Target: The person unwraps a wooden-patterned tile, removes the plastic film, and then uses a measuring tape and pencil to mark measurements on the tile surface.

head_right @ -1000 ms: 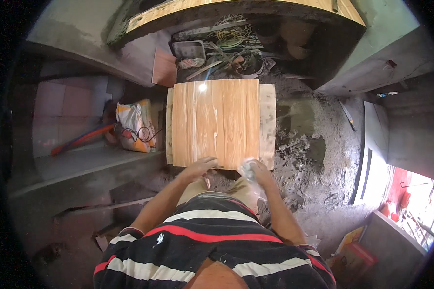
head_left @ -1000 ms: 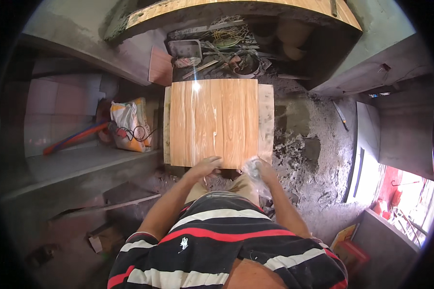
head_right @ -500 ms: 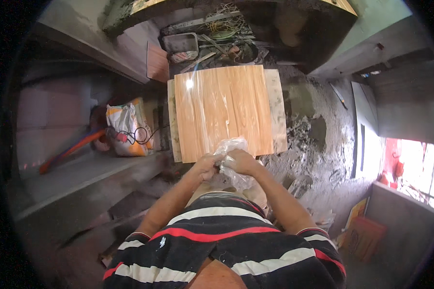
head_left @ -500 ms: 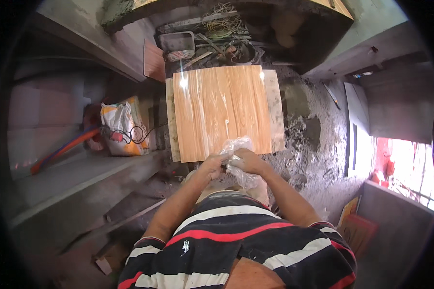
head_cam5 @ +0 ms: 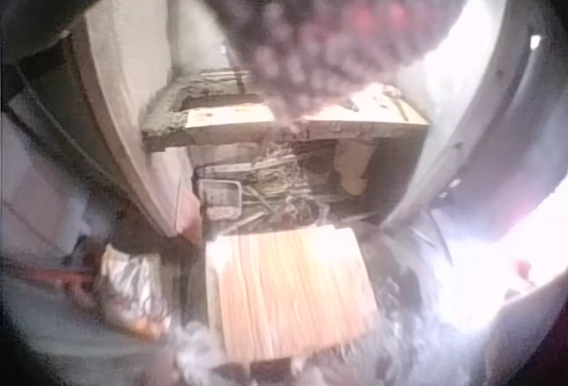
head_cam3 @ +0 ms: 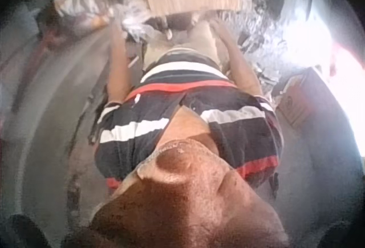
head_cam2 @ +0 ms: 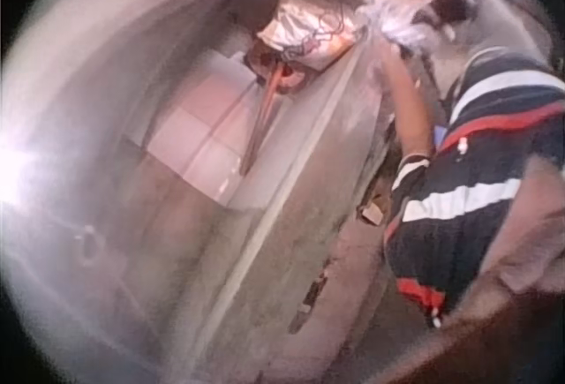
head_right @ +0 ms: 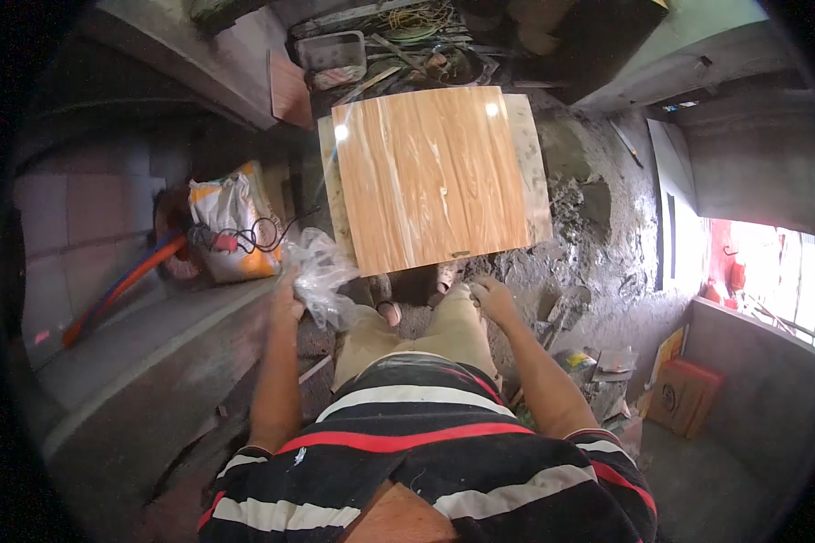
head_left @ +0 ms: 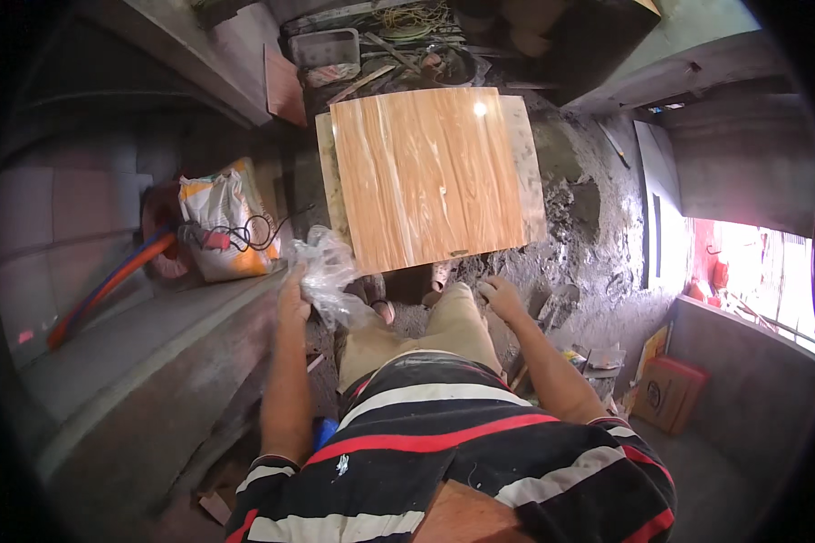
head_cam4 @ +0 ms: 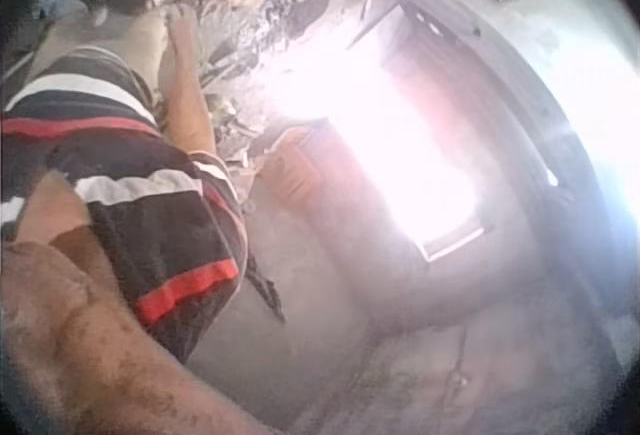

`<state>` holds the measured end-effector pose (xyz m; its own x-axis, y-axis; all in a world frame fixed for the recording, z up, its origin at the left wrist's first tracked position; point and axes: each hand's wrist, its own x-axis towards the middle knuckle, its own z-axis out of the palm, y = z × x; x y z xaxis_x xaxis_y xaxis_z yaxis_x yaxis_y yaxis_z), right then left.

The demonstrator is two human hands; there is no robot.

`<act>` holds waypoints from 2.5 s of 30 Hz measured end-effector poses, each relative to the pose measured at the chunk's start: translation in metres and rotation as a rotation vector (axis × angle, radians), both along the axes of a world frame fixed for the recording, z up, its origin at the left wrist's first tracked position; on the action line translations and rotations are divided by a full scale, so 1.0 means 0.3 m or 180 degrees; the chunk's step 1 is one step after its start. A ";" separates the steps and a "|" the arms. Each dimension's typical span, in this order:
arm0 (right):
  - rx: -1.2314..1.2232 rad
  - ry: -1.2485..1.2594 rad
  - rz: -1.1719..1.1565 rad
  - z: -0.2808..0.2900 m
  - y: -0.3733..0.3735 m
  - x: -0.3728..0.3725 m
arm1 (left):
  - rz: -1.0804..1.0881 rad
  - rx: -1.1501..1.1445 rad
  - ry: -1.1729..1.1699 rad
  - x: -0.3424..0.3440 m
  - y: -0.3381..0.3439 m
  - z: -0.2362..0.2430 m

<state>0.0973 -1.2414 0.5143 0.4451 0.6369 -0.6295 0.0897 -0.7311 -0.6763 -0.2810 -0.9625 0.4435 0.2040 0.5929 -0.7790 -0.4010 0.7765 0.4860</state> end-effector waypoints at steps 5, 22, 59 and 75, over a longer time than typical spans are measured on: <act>0.0097 -0.0584 0.0604 -0.246 -0.287 0.171 | -0.0464 -0.0010 0.0449 0.048 -0.092 0.036; -0.0344 -0.1282 0.1111 -0.635 -0.486 0.504 | -0.1245 -0.0081 0.0653 0.161 -0.314 -0.008; -0.0835 0.1310 -0.4169 -1.063 0.134 0.335 | -0.3556 0.4604 0.2276 1.439 1.256 -0.781; -0.0273 0.0705 -0.5421 -1.270 0.165 0.312 | -0.5106 0.5063 0.3149 1.974 1.253 -1.126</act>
